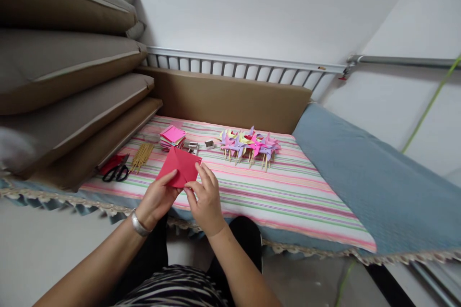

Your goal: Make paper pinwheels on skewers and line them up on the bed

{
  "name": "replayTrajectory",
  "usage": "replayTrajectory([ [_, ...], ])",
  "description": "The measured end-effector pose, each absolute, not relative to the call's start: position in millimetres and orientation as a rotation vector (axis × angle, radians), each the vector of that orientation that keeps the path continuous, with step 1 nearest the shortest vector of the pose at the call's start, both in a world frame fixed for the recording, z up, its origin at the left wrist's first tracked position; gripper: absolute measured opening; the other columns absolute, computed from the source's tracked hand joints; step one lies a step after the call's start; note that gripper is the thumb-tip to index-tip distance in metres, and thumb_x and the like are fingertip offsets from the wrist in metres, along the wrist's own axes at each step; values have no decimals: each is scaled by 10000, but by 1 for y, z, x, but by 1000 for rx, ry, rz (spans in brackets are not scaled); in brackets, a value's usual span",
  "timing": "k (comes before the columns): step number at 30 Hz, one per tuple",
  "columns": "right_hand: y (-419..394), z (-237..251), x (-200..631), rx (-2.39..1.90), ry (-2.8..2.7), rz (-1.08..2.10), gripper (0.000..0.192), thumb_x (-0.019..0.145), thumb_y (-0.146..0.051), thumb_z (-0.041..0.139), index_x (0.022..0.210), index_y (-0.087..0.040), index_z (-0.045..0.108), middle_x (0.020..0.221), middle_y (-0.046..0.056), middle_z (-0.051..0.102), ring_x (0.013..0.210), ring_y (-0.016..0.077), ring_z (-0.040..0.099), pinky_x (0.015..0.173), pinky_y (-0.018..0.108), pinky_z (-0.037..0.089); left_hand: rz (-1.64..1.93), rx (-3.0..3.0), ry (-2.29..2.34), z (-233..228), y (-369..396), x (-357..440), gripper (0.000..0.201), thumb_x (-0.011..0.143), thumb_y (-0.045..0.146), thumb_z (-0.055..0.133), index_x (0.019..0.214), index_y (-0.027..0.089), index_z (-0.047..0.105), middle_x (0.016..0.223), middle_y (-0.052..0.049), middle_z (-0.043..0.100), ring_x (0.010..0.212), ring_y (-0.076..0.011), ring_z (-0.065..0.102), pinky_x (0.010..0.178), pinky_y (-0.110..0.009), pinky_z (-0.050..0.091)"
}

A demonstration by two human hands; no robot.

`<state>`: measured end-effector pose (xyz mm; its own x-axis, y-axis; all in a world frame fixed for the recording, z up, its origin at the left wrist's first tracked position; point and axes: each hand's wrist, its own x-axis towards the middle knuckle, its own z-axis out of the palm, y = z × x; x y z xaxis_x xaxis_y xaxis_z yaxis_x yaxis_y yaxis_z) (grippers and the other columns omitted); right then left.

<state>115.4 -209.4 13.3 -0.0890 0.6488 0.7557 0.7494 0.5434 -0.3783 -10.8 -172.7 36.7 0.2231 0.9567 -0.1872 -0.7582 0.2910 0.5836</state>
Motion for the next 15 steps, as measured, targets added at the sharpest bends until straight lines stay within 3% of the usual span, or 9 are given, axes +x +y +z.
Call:
replayTrajectory([
  [8,-212,20,118,-1212,-1754,-70,115,808,-187,574,829,-240,674,1339,75,486,1320,272,317,1031,518,342,1243,713,725,25,-177,-11,247,658,199,708,870,77,675,845,-108,723,796,-214,663,731,-319,515],
  [15,-204,28,125,-1280,-1623,256,60,754,-212,631,756,-243,681,1319,71,514,1315,271,336,1043,532,308,1151,842,732,24,-182,-8,293,654,207,700,912,71,680,889,-136,713,826,-238,658,777,-377,514],
])
